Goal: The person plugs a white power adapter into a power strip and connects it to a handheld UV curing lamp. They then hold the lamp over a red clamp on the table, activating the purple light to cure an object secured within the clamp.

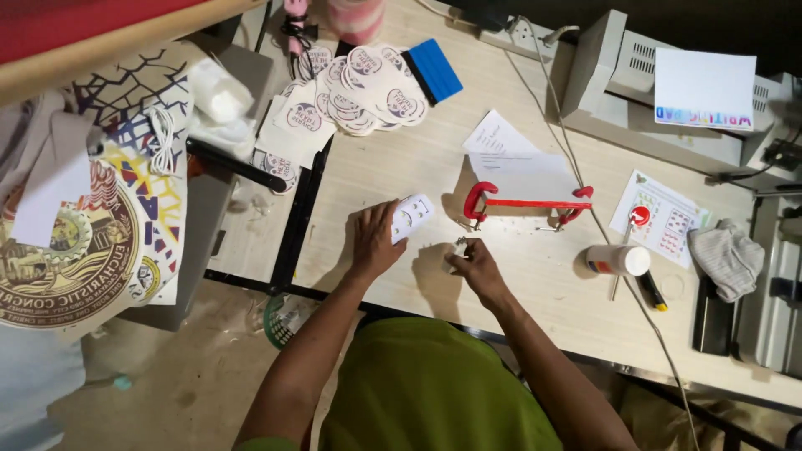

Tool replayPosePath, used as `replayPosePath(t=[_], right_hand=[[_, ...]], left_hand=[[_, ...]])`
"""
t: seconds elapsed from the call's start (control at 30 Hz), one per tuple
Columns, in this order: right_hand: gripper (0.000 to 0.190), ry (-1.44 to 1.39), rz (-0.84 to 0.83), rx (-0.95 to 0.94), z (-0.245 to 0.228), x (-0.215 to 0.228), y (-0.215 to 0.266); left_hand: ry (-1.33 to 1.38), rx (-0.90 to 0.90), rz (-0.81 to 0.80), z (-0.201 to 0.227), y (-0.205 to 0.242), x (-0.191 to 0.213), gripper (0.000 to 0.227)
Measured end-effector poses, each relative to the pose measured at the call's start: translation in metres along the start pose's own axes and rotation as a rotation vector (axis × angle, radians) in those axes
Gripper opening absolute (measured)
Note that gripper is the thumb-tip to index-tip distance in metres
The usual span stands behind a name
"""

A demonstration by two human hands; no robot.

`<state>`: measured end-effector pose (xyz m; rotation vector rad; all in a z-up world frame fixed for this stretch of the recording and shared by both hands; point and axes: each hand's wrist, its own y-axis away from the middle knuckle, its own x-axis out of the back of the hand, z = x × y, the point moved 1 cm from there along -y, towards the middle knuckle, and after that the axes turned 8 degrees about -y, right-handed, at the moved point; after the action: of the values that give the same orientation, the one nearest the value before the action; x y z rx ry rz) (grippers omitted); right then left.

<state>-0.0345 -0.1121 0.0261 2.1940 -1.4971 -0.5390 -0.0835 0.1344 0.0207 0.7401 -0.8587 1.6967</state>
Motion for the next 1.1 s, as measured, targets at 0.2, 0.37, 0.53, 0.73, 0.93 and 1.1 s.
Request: replayPosePath(t=[0.2, 0.37, 0.53, 0.73, 0.93, 1.1], right_hand=[[0.041, 0.239, -0.077, 0.024, -0.01, -0.01, -0.007], [0.042, 0.308, -0.148, 0.03, 0.0, -0.014, -0.026], [0.04, 0.174, -0.208, -0.036, -0.035, -0.036, -0.023], [0.043, -0.01, -0.234, -0.128, -0.072, -0.051, -0.009], [0.043, 0.032, -0.187, -0.105, -0.059, -0.032, -0.008], [0.05, 0.532, -0.062, 0.088, -0.048, -0.022, 0.008]], left_hand=[[-0.028, -0.01, -0.007, 0.007, -0.009, 0.03, 0.099], [-0.024, -0.117, 0.199, -0.029, -0.017, 0.127, 0.038], [-0.362, 0.28, 0.392, -0.096, -0.049, 0.266, 0.022], [-0.743, 0.319, 0.379, -0.143, -0.062, 0.286, 0.047], [-0.663, 0.343, 0.375, -0.168, -0.059, 0.281, 0.043], [-0.644, 0.307, 0.409, -0.146, -0.054, 0.294, 0.038]])
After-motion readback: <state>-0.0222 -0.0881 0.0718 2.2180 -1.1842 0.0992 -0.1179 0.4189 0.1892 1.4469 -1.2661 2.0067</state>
